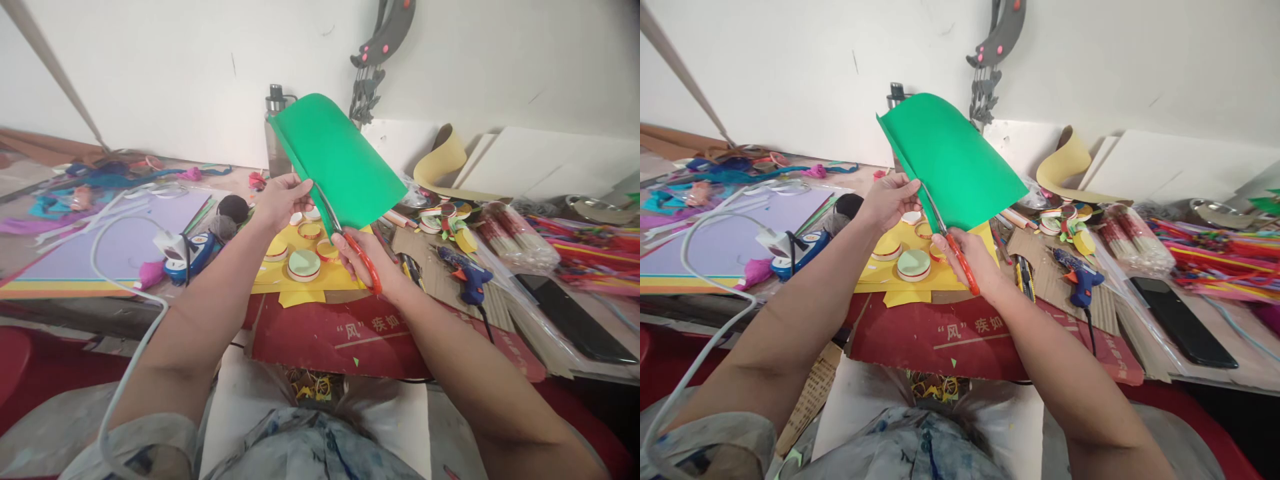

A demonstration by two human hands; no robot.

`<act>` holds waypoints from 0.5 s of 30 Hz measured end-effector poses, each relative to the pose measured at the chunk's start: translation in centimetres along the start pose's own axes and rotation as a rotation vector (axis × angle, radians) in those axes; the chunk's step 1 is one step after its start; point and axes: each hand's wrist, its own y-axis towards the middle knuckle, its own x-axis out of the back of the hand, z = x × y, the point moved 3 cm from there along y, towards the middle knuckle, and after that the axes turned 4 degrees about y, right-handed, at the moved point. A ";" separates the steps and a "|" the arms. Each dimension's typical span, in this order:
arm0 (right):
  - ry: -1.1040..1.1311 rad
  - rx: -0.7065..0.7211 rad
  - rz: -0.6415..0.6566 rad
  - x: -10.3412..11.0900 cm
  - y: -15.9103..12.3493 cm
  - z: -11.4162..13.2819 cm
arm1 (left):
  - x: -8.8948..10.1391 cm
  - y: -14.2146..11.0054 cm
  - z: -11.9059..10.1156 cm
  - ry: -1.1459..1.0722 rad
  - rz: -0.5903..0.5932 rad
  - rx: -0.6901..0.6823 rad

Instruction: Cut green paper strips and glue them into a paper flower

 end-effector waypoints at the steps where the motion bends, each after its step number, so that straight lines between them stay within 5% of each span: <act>1: 0.004 -0.003 -0.003 0.0 0.0 0.0 | 0.0 0.0 0.0 0.001 0.001 0.000; 15: -0.074 0.037 -0.033 0.1 -0.1 0.2 | 0.1 0.1 0.1 0.020 0.005 0.004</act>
